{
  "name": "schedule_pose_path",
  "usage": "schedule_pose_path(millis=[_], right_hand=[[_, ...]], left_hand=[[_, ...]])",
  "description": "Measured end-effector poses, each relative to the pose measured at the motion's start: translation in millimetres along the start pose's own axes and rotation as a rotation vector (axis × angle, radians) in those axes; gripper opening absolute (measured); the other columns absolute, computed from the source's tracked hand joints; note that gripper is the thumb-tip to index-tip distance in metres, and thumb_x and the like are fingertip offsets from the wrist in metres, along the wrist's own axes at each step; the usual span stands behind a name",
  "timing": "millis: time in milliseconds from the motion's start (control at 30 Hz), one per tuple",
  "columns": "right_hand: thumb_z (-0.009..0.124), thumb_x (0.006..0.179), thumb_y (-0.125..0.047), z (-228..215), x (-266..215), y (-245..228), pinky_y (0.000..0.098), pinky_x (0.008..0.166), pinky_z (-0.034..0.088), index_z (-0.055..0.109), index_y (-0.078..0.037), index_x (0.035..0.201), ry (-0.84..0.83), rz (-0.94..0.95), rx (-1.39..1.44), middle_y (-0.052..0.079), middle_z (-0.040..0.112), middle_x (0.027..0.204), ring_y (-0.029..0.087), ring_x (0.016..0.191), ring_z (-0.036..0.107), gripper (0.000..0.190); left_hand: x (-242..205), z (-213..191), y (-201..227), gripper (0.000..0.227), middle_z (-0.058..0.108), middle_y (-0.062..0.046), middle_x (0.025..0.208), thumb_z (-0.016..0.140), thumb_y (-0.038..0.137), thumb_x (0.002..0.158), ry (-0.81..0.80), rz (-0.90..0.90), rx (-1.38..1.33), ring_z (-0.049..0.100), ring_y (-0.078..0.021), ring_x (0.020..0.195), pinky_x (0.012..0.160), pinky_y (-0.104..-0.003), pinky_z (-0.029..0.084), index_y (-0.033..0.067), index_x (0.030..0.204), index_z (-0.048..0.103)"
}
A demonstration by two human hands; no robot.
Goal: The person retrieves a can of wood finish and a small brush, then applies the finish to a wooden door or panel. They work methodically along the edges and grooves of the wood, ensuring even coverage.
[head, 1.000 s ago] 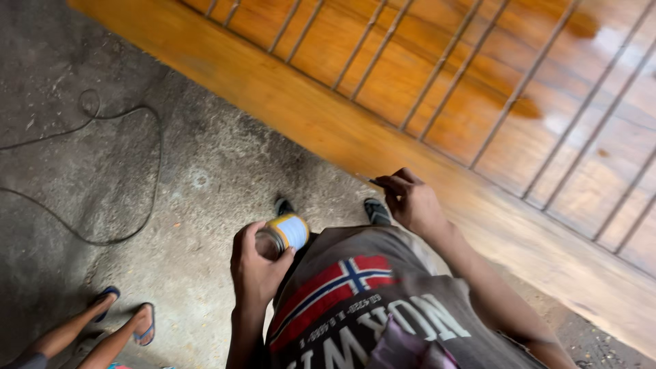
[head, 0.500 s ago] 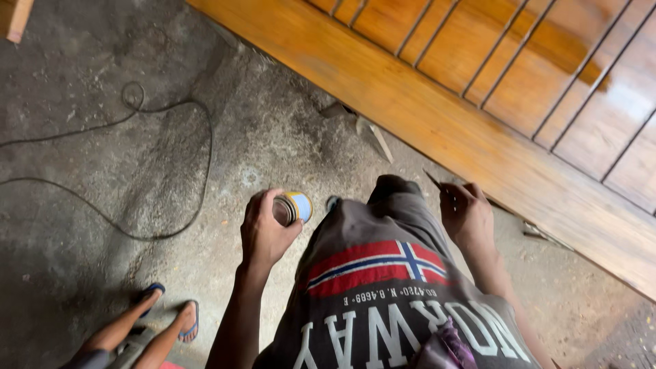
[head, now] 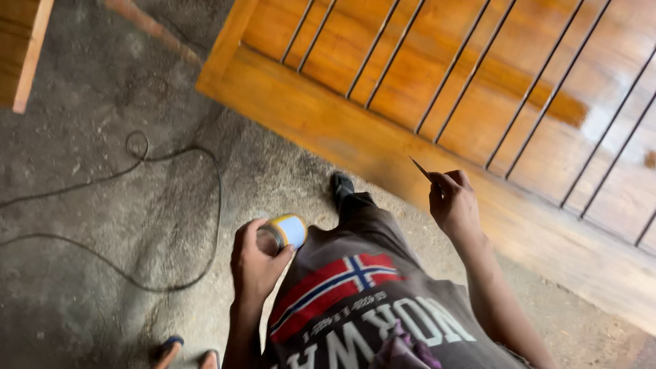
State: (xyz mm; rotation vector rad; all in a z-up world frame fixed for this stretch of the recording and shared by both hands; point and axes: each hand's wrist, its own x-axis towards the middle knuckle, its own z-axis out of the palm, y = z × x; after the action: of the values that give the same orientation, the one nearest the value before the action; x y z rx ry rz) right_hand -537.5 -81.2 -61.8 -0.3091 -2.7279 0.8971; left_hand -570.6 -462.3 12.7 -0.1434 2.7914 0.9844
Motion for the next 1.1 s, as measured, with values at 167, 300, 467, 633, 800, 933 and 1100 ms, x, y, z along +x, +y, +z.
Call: schedule_pose_path(millis=[167, 300, 467, 633, 800, 933, 1100], right_hand=[[0.067, 0.098, -0.005, 17, 105, 19, 0.0448, 0.074, 0.054, 0.076, -0.007, 0.111, 0.044, 0.095, -0.028, 0.02, 0.065, 0.096, 0.038, 0.085, 0.065, 0.016], [0.067, 0.099, -0.005, 11, 163, 33, 0.0454, 0.076, 0.053, 0.075, -0.007, 0.113, 0.109, 0.082, -0.062, 0.019, 0.065, 0.097, 0.038, 0.087, 0.065, 0.016], [0.069, 0.099, -0.005, 18, 191, 39, 0.0443, 0.075, 0.054, 0.076, -0.006, 0.111, 0.119, 0.133, -0.063, 0.018, 0.064, 0.097, 0.038, 0.085, 0.065, 0.014], [0.067, 0.096, -0.003, 40, 198, 32, 0.0418, 0.076, 0.055, 0.075, -0.005, 0.111, 0.118, 0.204, 0.033, 0.018, 0.067, 0.102, 0.036, 0.086, 0.068, 0.017], [0.068, 0.094, -0.004, 52, 189, 27, 0.0417, 0.076, 0.055, 0.075, -0.004, 0.111, 0.091, 0.264, 0.083, 0.019, 0.066, 0.103, 0.037, 0.086, 0.067, 0.019], [0.068, 0.094, -0.003, 54, 183, 25, 0.0415, 0.079, 0.055, 0.074, -0.004, 0.113, 0.064, 0.235, 0.054, 0.018, 0.066, 0.103, 0.037, 0.089, 0.067, 0.019], [0.068, 0.096, -0.004, 57, 186, 25, 0.0412, 0.079, 0.055, 0.074, -0.004, 0.112, 0.053, 0.253, 0.045, 0.017, 0.067, 0.103, 0.036, 0.089, 0.068, 0.017]], left_hand=[[64, -28, 20, 0.072, 0.063, -0.017, 0.127, 0.088, 0.023, 0.063, 0.077, 0.05, 0.156, 0.062, -0.0366, 0.116, 0.096, -0.046, 0.051, 0.0093, 0.128, 0.059], [111, -37, 42, 0.073, 0.062, -0.018, 0.128, 0.088, 0.023, 0.064, 0.072, 0.077, 0.192, 0.062, -0.0385, 0.116, 0.095, -0.048, 0.052, 0.0066, 0.129, 0.059], [156, -31, 70, 0.073, 0.062, -0.019, 0.128, 0.089, 0.022, 0.063, 0.015, 0.209, 0.17, 0.062, -0.0379, 0.116, 0.097, -0.047, 0.052, 0.0052, 0.127, 0.059], [192, -25, 98, 0.072, 0.063, -0.019, 0.126, 0.09, 0.019, 0.06, -0.026, 0.375, 0.164, 0.062, -0.0389, 0.117, 0.098, -0.048, 0.052, 0.0044, 0.124, 0.059], [215, -22, 112, 0.073, 0.062, -0.019, 0.126, 0.09, 0.018, 0.059, -0.109, 0.44, 0.17, 0.061, -0.0392, 0.118, 0.097, -0.048, 0.052, 0.0029, 0.123, 0.058], [225, -19, 111, 0.074, 0.061, -0.02, 0.126, 0.09, 0.018, 0.061, -0.146, 0.47, 0.184, 0.06, -0.0398, 0.119, 0.097, -0.048, 0.052, 0.0024, 0.126, 0.057], [227, -15, 104, 0.071, 0.061, -0.02, 0.126, 0.089, 0.017, 0.062, -0.156, 0.448, 0.15, 0.06, -0.0395, 0.119, 0.097, -0.048, 0.053, 0.0032, 0.124, 0.057]])
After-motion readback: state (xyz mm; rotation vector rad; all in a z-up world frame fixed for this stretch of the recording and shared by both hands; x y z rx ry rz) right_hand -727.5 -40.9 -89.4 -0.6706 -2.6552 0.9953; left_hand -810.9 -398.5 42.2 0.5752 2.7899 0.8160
